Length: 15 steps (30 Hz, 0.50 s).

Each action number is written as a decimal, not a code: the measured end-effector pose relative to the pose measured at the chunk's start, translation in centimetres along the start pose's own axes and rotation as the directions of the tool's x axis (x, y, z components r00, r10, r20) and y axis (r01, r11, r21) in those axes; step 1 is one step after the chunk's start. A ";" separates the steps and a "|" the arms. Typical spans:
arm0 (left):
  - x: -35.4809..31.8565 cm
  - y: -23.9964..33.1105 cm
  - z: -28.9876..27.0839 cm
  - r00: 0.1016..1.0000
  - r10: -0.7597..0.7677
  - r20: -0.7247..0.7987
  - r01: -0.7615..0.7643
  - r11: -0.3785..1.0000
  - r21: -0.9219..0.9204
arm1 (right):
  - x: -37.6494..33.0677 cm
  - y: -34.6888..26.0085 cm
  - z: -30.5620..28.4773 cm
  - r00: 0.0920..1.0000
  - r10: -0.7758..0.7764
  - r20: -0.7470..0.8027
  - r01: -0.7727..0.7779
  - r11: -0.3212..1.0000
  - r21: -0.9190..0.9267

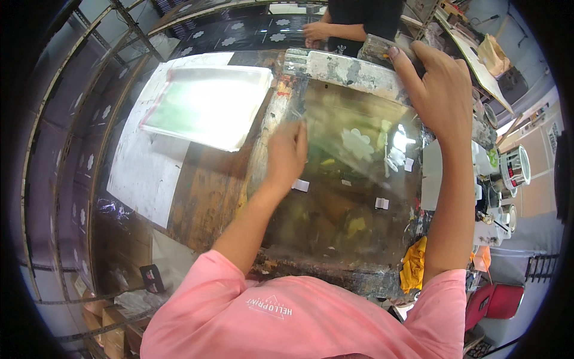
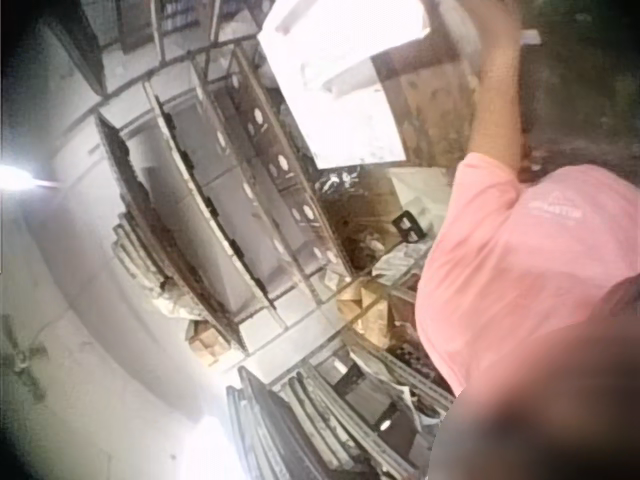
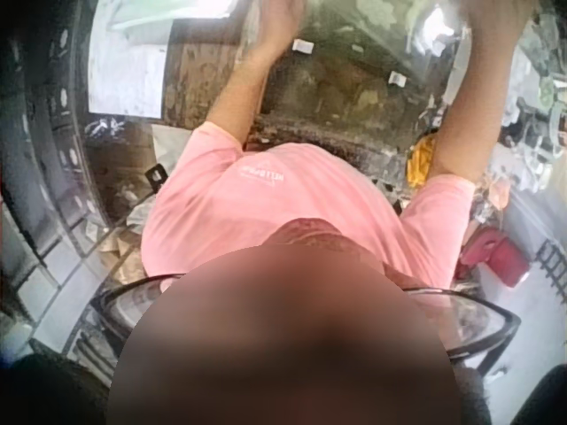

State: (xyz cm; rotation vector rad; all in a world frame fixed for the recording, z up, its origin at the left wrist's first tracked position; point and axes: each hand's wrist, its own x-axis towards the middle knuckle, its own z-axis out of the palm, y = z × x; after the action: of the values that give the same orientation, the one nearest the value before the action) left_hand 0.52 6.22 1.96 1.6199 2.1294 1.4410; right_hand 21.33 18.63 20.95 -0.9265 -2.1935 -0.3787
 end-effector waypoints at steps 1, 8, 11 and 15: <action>2.0 -0.1 -0.7 0.996 0.062 -0.057 -0.061 0.998 0.011 | 0.3 0.1 -0.2 1.000 0.007 0.006 -0.007 1.000 -0.003; 8.9 -5.3 -10.7 0.987 -0.149 -0.057 0.147 0.989 -0.030 | 0.0 -0.3 -0.2 0.998 0.034 0.049 -0.032 0.999 -0.036; 11.1 -8.0 -14.4 0.981 -0.146 -0.126 0.155 0.986 0.061 | 0.1 -0.8 -0.7 0.995 0.065 0.075 -0.064 0.998 -0.021; 13.9 -15.8 -16.8 0.968 -0.162 -0.190 0.185 0.976 0.110 | 0.0 -1.3 -1.0 0.993 0.081 0.083 -0.079 0.997 -0.024</action>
State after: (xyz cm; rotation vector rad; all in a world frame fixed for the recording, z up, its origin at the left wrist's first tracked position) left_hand -26.17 7.30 5.80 1.3422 2.4401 1.4746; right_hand 20.89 17.21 21.72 -1.0552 -2.2235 -0.3304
